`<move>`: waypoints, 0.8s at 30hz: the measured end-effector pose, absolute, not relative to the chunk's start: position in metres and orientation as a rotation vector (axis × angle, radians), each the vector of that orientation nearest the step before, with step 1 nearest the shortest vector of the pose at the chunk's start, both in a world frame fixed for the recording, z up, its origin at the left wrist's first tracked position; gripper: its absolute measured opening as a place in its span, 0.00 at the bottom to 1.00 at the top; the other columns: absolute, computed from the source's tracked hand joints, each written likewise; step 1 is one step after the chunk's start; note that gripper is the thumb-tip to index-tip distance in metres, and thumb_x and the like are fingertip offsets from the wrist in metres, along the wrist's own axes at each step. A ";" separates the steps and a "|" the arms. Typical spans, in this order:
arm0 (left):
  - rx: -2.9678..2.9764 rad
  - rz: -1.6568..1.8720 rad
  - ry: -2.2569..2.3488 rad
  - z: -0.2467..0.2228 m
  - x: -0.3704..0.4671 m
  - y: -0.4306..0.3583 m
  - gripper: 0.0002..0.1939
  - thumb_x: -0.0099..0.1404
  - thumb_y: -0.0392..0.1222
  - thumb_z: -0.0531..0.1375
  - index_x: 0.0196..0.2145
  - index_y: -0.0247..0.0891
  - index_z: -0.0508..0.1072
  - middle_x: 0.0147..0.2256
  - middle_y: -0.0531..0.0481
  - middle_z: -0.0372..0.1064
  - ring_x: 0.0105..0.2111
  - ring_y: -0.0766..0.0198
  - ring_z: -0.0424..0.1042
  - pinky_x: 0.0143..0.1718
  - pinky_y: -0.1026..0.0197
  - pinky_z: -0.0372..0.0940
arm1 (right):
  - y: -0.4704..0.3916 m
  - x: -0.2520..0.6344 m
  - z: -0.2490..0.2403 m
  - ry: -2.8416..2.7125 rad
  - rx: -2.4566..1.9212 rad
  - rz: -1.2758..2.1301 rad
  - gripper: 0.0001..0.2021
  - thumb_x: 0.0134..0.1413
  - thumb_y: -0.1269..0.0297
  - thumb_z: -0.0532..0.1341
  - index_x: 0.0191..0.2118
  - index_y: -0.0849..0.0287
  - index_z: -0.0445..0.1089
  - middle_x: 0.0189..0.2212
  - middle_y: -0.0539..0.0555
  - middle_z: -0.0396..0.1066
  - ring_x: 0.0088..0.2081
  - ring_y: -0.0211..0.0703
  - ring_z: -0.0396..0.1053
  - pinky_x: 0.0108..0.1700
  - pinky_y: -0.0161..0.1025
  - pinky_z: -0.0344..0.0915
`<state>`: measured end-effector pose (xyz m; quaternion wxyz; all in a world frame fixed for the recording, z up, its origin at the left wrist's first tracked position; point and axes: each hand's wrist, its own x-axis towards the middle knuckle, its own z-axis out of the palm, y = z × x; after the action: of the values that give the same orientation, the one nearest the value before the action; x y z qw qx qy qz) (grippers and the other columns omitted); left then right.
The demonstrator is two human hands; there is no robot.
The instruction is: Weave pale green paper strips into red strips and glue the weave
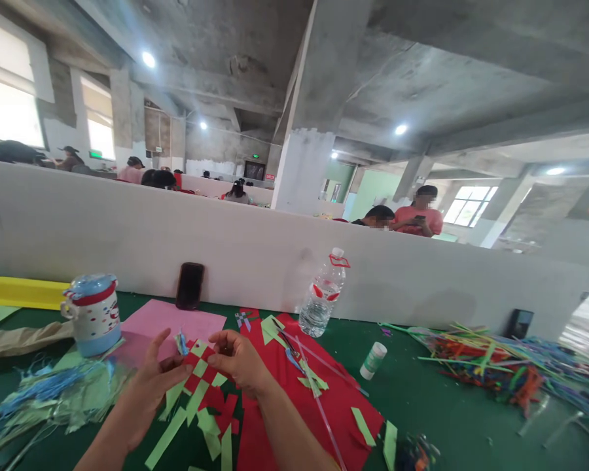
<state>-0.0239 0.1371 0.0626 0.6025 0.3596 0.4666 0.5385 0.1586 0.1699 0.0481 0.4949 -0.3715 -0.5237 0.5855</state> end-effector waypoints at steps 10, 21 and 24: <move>0.810 1.381 1.042 0.063 -0.012 0.137 0.57 0.43 0.46 0.75 0.66 0.45 0.51 0.28 0.59 0.72 0.33 0.58 0.76 0.36 0.58 0.70 | 0.147 0.166 0.028 -1.087 -0.945 1.437 0.30 0.36 0.36 0.71 0.37 0.57 0.71 0.29 0.49 0.68 0.28 0.37 0.67 0.31 0.35 0.64; 0.852 1.484 1.145 0.070 -0.022 0.149 0.57 0.40 0.42 0.75 0.66 0.44 0.55 0.24 0.60 0.73 0.29 0.64 0.73 0.31 0.65 0.65 | 0.165 0.194 0.007 -1.332 -1.230 1.145 0.20 0.55 0.44 0.64 0.40 0.57 0.71 0.31 0.51 0.72 0.33 0.42 0.71 0.35 0.38 0.68; 0.767 1.591 1.155 0.077 -0.040 0.161 0.54 0.44 0.37 0.73 0.66 0.47 0.54 0.25 0.62 0.71 0.30 0.67 0.72 0.31 0.68 0.64 | 0.196 0.226 0.005 -1.468 -1.433 0.887 0.13 0.63 0.55 0.63 0.44 0.60 0.71 0.41 0.54 0.73 0.42 0.45 0.72 0.45 0.44 0.70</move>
<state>-0.0403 0.1615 0.0766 0.4931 0.3160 0.4761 0.6560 0.2258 0.1960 0.0055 0.4378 -0.5766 -0.5904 0.3569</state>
